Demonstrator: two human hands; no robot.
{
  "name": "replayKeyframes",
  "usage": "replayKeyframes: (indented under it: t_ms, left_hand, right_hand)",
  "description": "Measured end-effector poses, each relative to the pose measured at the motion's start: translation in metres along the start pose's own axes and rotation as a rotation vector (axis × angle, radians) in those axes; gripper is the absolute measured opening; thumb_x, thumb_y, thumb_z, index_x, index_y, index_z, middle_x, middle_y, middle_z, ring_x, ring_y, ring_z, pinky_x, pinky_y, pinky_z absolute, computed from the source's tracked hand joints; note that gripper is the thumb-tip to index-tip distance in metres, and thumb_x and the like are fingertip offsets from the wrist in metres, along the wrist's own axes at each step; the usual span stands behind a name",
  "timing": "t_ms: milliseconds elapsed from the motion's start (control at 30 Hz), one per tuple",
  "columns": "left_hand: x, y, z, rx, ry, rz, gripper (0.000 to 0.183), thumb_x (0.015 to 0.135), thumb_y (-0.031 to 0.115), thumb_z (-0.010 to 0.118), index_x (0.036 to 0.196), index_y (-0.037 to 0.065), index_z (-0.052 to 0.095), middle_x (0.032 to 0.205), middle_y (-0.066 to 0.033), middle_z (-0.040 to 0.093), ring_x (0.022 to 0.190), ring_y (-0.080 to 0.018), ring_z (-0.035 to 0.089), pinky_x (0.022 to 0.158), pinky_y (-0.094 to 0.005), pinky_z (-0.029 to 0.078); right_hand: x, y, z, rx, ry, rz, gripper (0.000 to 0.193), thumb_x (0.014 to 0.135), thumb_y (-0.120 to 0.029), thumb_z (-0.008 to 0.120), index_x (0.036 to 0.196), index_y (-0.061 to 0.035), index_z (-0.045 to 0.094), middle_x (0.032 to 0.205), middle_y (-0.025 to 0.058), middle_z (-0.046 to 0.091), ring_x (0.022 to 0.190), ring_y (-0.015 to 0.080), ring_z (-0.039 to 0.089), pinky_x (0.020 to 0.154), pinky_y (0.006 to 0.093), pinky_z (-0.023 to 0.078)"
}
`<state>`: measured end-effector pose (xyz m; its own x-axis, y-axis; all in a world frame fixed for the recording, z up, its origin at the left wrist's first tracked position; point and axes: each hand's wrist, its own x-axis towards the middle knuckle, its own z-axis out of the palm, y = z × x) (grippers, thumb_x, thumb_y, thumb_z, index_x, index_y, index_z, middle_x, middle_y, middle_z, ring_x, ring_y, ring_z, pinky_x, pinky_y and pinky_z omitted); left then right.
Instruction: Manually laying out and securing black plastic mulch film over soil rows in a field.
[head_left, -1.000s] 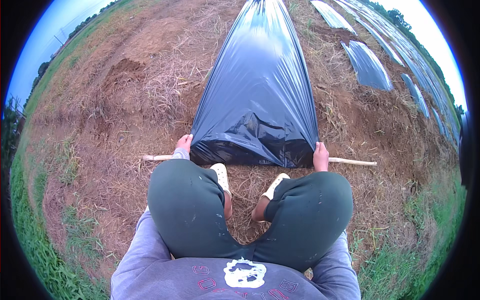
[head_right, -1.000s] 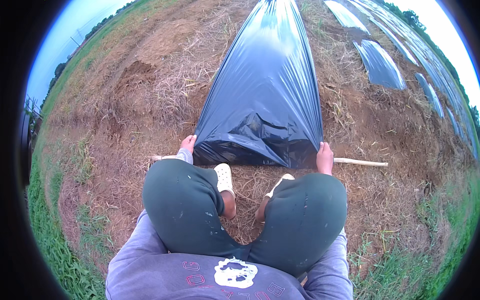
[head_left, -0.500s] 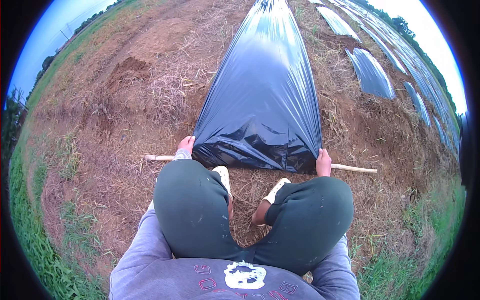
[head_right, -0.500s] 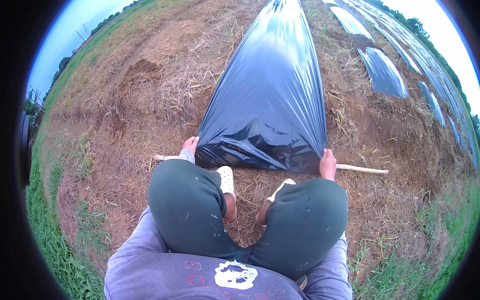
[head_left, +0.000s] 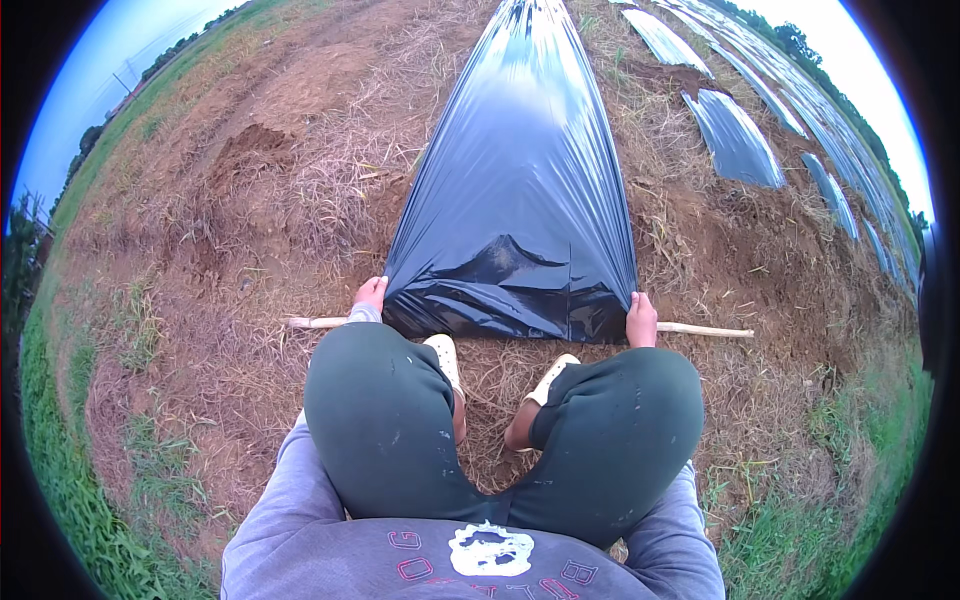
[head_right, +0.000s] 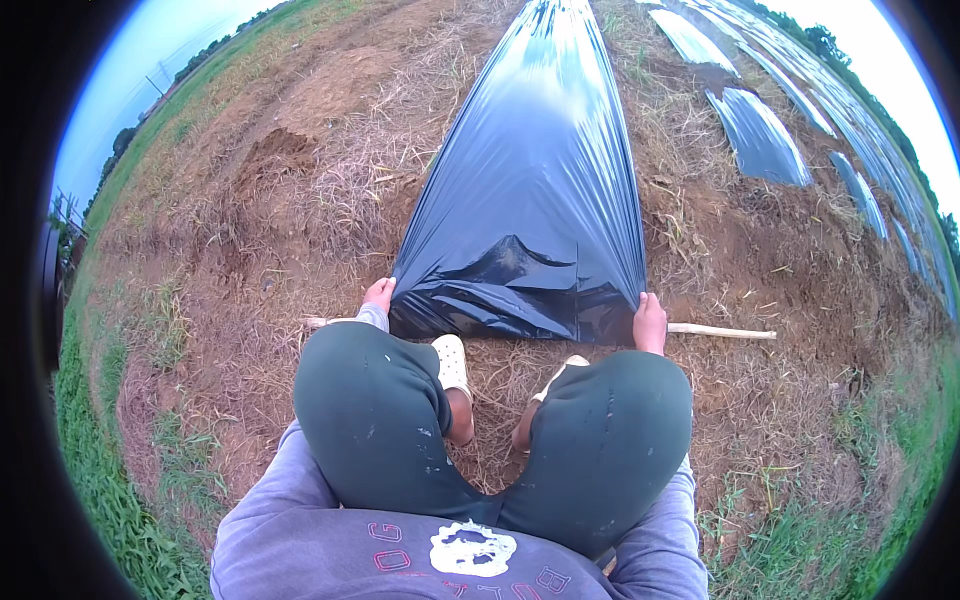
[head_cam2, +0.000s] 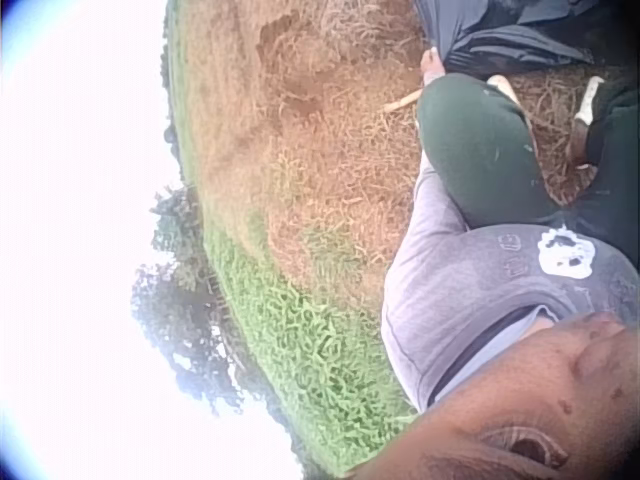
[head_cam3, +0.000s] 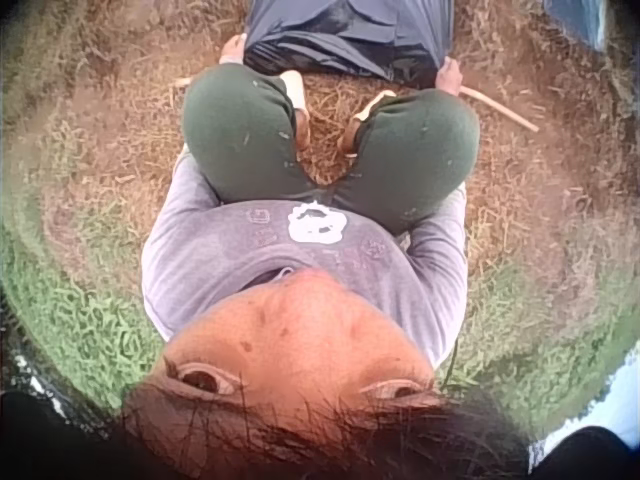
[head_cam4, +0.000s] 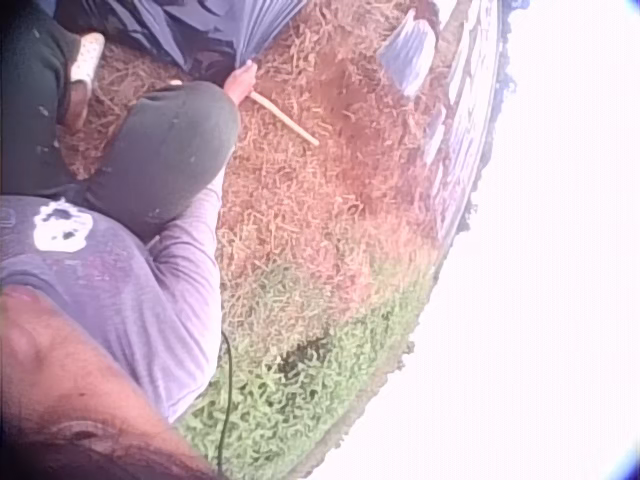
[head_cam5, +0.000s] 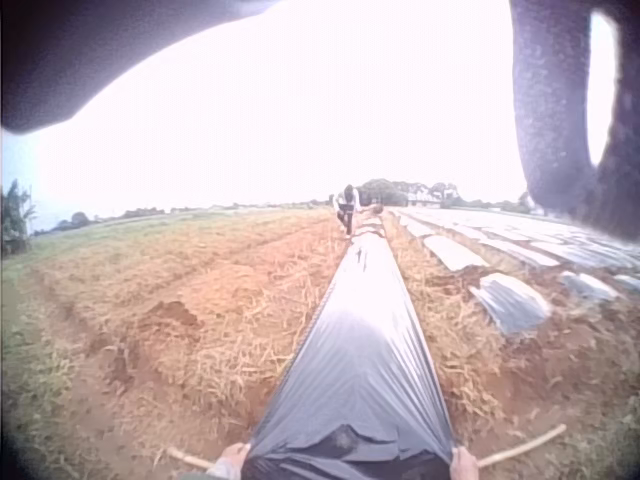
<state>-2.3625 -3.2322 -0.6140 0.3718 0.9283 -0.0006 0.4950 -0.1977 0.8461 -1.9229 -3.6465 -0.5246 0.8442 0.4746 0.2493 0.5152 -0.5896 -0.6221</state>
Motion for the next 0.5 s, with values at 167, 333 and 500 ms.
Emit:
replayKeyframes:
  t_ms: [167, 333, 500]
  left_hand:
    - [-0.001, -0.0007, 0.0006, 0.024, 0.013, 0.026, 0.038, 0.095, 0.042, 0.053, 0.096, 0.004, 0.062, 0.077, -0.009, 0.061, 0.072, -0.017, 0.054, 0.073, -0.0331, 0.045]
    - [-0.0004, -0.002, 0.0019, 0.01, 0.016, -0.01, 0.038, 0.095, 0.041, 0.054, 0.095, 0.004, 0.062, 0.076, -0.0086, 0.061, 0.071, -0.0163, 0.053, 0.072, -0.0328, 0.045]
    - [0.0005, -0.0033, 0.0025, 0.016, 0.025, 0.025, 0.038, 0.094, 0.042, 0.054, 0.097, 0.005, 0.063, 0.079, -0.0097, 0.063, 0.073, -0.0182, 0.055, 0.074, -0.0335, 0.045]
  right_hand:
    - [-0.0002, 0.0017, 0.0021, 0.008, 0.012, -0.022, 0.031, 0.099, -0.027, 0.042, 0.089, -0.0007, 0.054, 0.083, 0.0295, 0.06, 0.084, 0.0505, 0.055, 0.07, 0.056, 0.041]
    - [-0.0008, 0.0014, 0.0031, 0.023, 0.001, -0.01, 0.032, 0.1, -0.028, 0.043, 0.09, -0.0002, 0.054, 0.084, 0.0292, 0.059, 0.085, 0.0499, 0.054, 0.07, 0.0547, 0.04]
    - [-0.001, 0.0009, 0.0037, 0.031, 0.005, -0.016, 0.031, 0.099, -0.027, 0.042, 0.089, 0.0001, 0.054, 0.083, 0.0298, 0.059, 0.084, 0.0506, 0.055, 0.069, 0.0553, 0.04]
